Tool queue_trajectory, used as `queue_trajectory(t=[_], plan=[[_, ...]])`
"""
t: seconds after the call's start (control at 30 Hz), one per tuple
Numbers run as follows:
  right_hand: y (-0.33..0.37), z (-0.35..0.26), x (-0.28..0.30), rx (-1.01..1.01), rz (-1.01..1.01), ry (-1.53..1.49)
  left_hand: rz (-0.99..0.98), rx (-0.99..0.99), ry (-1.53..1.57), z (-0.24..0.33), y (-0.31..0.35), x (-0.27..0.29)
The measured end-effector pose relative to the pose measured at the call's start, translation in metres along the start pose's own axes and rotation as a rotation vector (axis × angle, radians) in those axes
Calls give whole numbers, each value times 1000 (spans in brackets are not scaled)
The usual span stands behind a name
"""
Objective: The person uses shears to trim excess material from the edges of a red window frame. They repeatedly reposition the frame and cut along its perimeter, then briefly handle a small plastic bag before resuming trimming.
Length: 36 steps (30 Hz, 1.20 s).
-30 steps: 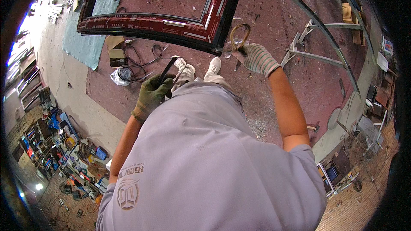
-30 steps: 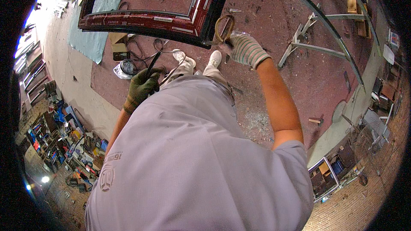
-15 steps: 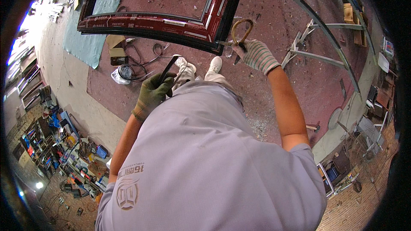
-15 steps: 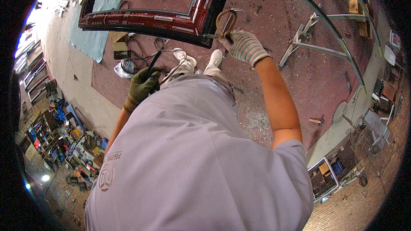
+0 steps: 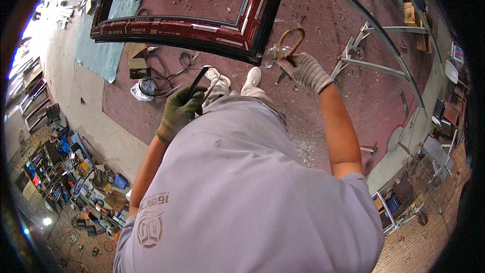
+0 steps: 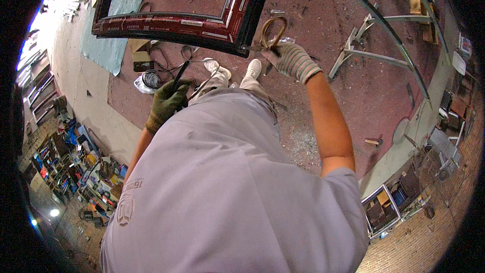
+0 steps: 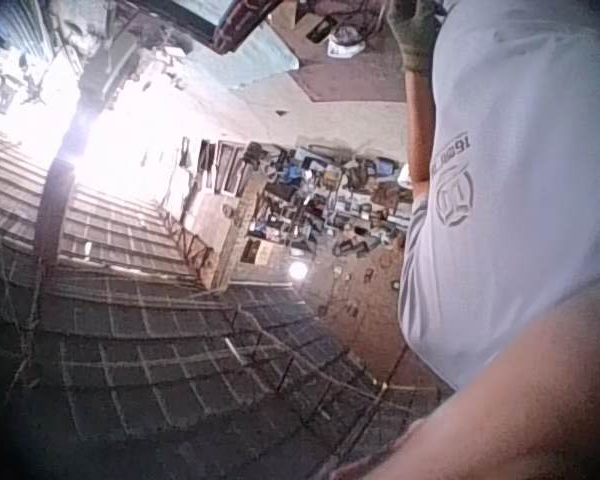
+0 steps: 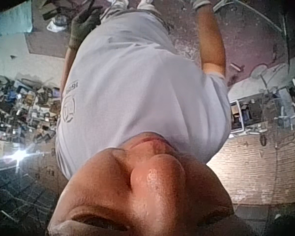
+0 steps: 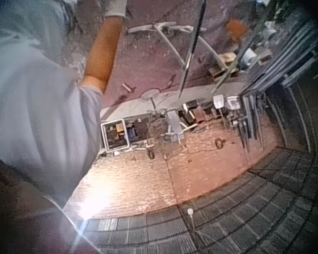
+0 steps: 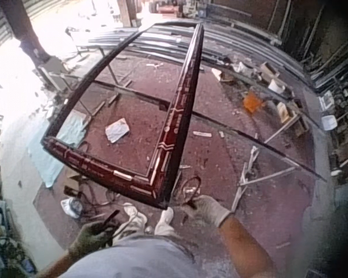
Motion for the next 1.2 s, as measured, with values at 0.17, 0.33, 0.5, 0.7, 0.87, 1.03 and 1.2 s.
queue_trajectory(t=[0.17, 0.33, 0.5, 0.7, 0.87, 1.03, 1.2], plan=[[8, 28, 1, -247, -71, -404, -11, -32, -49, 3, -1, 0], [17, 53, 3, -259, 13, -565, 11, -67, -107, 3, -2, -2], [27, 64, 2, -264, 161, -581, 24, -61, -22, 1, -4, -3], [39, 77, 7, -367, 260, -470, -25, -117, -56, 1, -10, -5], [63, 52, 31, -462, 350, -295, -112, -160, 12, -9, -17, 6], [65, 29, 51, -247, 412, -376, -269, -178, 148, -14, -36, 5], [40, 122, -6, -880, 625, -237, -125, -174, 32, -10, -37, -12]])
Point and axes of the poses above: each hand's wrist, its own y-axis away from the middle knuckle, its own x-axis out of the back of the hand, z = x × y, the point moved 1 cm from there along -y, towards the middle knuckle, and after that the axes turned 11 degrees about y, right-handed, at the moved point
